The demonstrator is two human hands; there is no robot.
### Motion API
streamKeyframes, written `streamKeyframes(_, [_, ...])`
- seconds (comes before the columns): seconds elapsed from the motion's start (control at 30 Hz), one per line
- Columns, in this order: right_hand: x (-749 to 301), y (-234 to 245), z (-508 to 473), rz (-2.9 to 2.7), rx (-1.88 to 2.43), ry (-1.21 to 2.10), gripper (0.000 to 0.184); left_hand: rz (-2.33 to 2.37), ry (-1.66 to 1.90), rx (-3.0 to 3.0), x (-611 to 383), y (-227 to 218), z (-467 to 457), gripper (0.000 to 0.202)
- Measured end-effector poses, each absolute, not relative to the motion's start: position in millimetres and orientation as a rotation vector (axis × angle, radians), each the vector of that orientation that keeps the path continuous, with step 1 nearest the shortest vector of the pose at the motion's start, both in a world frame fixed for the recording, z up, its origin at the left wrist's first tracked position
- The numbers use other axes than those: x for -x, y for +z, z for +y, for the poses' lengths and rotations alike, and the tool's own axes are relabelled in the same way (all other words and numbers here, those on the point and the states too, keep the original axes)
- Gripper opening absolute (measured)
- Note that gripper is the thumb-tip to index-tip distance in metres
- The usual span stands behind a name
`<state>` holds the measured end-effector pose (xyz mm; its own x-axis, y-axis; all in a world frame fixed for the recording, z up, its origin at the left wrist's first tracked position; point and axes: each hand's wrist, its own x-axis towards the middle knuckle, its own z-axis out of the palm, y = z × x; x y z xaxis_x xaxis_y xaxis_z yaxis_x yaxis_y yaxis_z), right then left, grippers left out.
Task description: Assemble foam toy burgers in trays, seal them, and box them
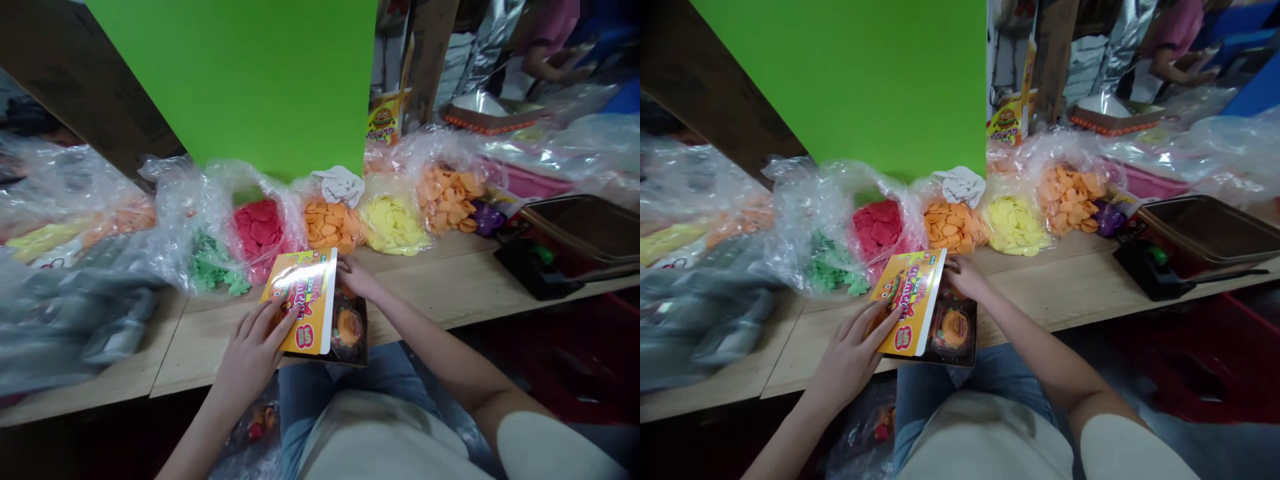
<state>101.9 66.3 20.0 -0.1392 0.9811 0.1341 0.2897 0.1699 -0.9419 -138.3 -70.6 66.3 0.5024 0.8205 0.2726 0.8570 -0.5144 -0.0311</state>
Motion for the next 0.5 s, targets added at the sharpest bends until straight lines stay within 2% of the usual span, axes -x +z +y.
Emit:
streamKeyframes(0.1, [-104.8, 17.4, 60.6, -1.563, 1.219, 1.034, 0.036, -1.416, -0.319, 2.835, 145.1, 72.7, -67.6, 0.062])
streamKeyframes(0.23, [-123.2, -2.9, 13.6, -1.043, 1.348, 0.932, 0.049, -1.664, -0.536, 3.079, 161.3, 84.3, -41.1, 0.041])
streamKeyframes(0.37, [-122.9, -18.2, -35.8, -0.791, 1.261, 1.404, 0.052, -2.168, -0.883, 2.927, 159.6, 72.8, -13.5, 0.041])
streamKeyframes(0.5, [-115.5, -15.5, -6.4, -0.767, 1.102, 1.589, 0.057, -2.361, -1.202, 2.636, 136.8, 49.3, -30.4, 0.036])
